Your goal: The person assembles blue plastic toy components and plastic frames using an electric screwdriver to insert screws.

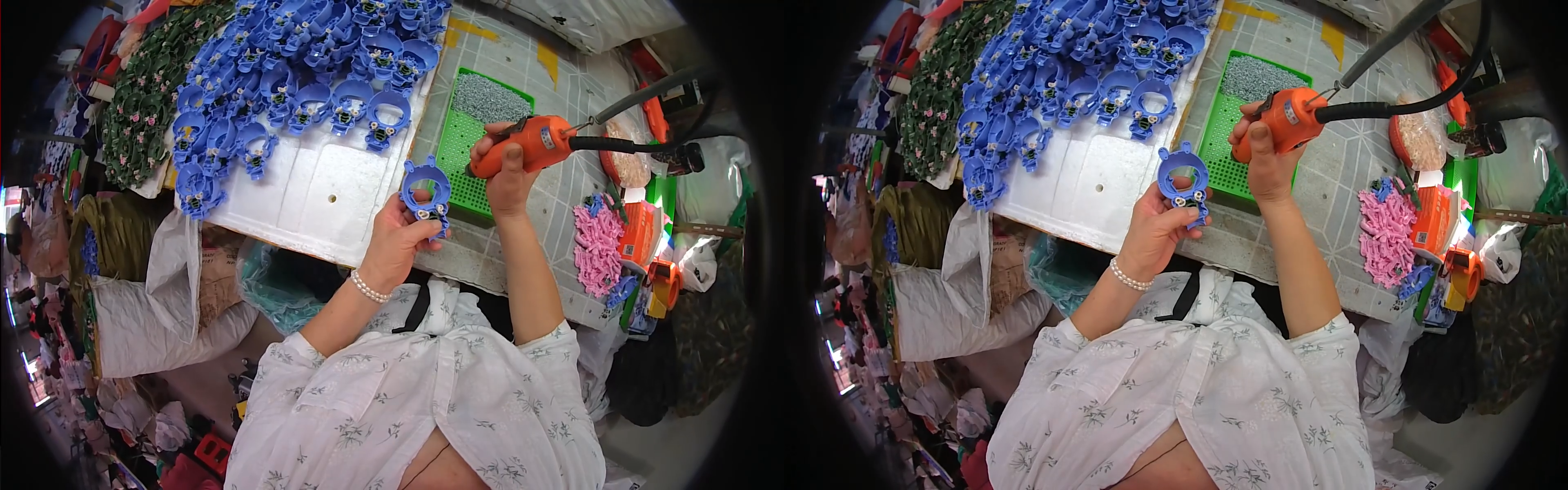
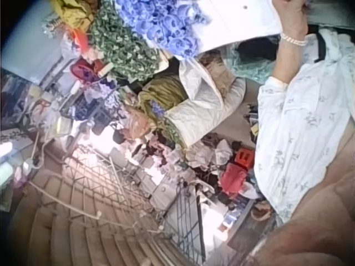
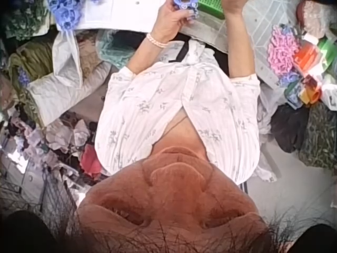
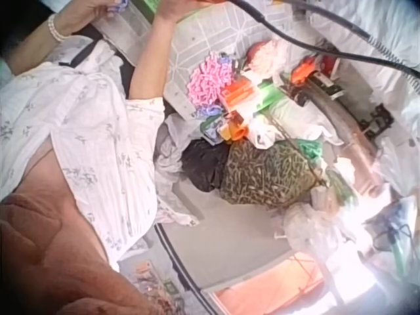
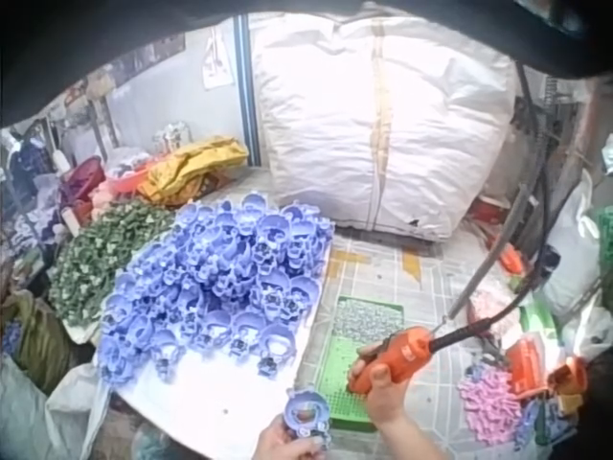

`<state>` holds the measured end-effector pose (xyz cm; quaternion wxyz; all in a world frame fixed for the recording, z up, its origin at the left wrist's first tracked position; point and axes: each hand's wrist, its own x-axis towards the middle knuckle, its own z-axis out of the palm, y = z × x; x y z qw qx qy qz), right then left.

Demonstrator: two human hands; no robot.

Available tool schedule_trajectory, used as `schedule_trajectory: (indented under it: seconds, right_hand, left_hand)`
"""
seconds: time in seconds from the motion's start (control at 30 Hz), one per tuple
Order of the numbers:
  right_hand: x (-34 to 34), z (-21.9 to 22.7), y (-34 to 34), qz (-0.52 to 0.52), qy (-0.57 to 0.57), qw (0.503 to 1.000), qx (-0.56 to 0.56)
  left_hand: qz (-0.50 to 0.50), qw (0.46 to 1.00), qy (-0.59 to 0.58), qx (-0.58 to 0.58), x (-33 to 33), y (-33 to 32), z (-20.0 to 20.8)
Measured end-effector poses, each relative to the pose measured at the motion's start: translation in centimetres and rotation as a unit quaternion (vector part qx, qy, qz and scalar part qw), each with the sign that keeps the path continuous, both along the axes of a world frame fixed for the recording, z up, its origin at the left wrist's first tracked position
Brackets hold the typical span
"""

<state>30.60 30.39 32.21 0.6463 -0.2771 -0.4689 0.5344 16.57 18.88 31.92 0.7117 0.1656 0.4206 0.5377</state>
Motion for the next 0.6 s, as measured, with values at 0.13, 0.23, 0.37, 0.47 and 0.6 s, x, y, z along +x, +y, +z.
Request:
schedule_trajectory:
  seconds: [0.13, 0.23, 0.37, 0.47, 0.6]
  right_hand:
    - [-0.04, 0.02, -0.02, -0.007, -0.026, 1.0, -0.004]
    - [-0.03, 0.04, -0.02, -0.015, -0.051, 0.999, -0.008]
    - [0.06, -0.15, 0.06, -0.014, -0.048, 0.999, -0.014]
    - [0.01, -0.16, 0.05, -0.015, -0.048, 0.999, -0.011]
    - [-0.05, -0.08, 0.01, -0.011, -0.048, 0.999, -0.01]
  left_hand:
    - [0.001, 1.0, 0.003, 0.001, -0.04, -0.05, -0.09]
    - [0.008, 1.0, -0.005, 0.004, 0.13, 0.0, 0.1]
    - [0.008, 1.0, -0.006, 0.007, 0.19, 0.0, 0.0]
    - [0.008, 1.0, -0.006, 0.006, 0.14, -0.04, -0.06]
    - [0.0, 1.0, -0.003, 0.003, -0.01, -0.09, -0.19]
